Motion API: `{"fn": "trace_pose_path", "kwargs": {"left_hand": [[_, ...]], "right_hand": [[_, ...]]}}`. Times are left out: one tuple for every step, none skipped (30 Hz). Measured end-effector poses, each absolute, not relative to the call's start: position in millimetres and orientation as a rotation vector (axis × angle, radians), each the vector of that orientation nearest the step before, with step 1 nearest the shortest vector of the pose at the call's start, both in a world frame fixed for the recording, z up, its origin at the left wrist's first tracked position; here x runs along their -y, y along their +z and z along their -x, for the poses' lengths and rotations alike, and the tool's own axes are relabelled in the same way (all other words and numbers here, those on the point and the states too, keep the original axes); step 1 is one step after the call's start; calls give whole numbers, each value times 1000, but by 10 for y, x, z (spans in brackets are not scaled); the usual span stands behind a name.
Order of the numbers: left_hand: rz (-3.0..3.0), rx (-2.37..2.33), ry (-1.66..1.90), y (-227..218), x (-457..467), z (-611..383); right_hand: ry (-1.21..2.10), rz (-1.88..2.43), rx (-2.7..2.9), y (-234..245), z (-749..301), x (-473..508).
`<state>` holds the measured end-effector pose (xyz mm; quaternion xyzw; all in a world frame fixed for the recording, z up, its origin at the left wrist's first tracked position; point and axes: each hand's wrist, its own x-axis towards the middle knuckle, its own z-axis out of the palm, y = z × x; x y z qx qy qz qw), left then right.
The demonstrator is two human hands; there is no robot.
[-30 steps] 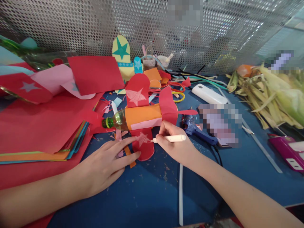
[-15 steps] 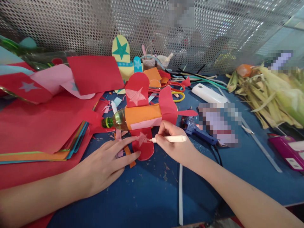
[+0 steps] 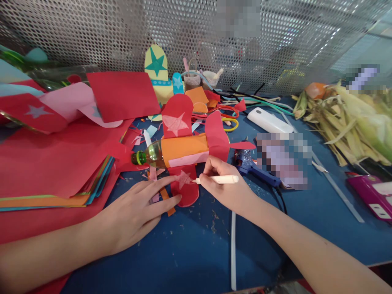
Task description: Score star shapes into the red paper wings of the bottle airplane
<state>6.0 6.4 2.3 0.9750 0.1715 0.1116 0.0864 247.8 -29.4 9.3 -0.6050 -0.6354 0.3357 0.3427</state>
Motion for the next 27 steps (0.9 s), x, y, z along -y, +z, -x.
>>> {"fn": "trace_pose_path", "kwargs": {"left_hand": [[-2902, -508, 328, 25, -63, -61], [-2901, -506, 323, 26, -64, -62], [-2902, -504, 324, 26, -65, -62], [-2903, -502, 326, 25, -67, -63], [-2906, -502, 330, 24, -69, -63], [-2908, -505, 332, 21, -71, -62], [-2911, -508, 334, 18, -72, -61], [-2913, -511, 337, 15, -72, -60], [-2915, -512, 338, 12, -71, -59], [-2918, -516, 339, 9, -69, -58], [-2922, -517, 346, 7, -67, -57], [-2925, -515, 352, 6, -65, -57], [-2928, -510, 362, 6, -63, -57], [-2930, -505, 373, 6, -63, -57], [-2932, -498, 388, 8, -63, -57], [-2934, -494, 398, 10, -63, -58], [-2935, -493, 406, 12, -65, -58], [-2935, -495, 410, 14, -66, -58], [-2935, -498, 412, 17, -68, -59], [-2935, -500, 410, 19, -70, -59], [-2934, -502, 408, 19, -72, -60], [-2933, -506, 404, 19, -73, -60], [-2933, -508, 404, 18, -73, -60], [-2933, -510, 403, 16, -73, -59], [-2933, -511, 401, 13, -72, -58], [-2933, -511, 401, 10, -72, -57], [-2934, -512, 402, 7, -71, -56]], "right_hand": [[877, 1570, 1647, 90, -2479, 293], [884, 1570, 1645, 87, -2481, 293], [889, 1572, 1645, 84, -2482, 292], [886, 1575, 1648, 83, -2482, 292], [877, 1580, 1650, 83, -2483, 292], [867, 1584, 1652, 85, -2483, 292], [860, 1584, 1651, 88, -2483, 292], [859, 1581, 1650, 93, -2482, 291], [860, 1579, 1652, 99, -2481, 291], [861, 1579, 1655, 105, -2480, 289], [860, 1580, 1658, 112, -2479, 288], [855, 1584, 1659, 117, -2478, 286], [852, 1589, 1657, 122, -2478, 284], [852, 1592, 1654, 125, -2477, 282], [854, 1593, 1651, 127, -2476, 280], [855, 1593, 1650, 129, -2475, 277], [855, 1593, 1653, 131, -2474, 276], [850, 1595, 1655, 134, -2471, 274], [844, 1598, 1655, 138, -2469, 273], [837, 1601, 1653, 142, -2466, 272], [833, 1602, 1652, 146, -2463, 272], [832, 1603, 1650, 150, -2461, 273], [831, 1603, 1649, 152, -2459, 275], [832, 1602, 1650, 152, -2459, 276], [835, 1598, 1650, 151, -2460, 277], [842, 1594, 1646, 147, -2462, 278], [851, 1590, 1641, 143, -2464, 278]]}}
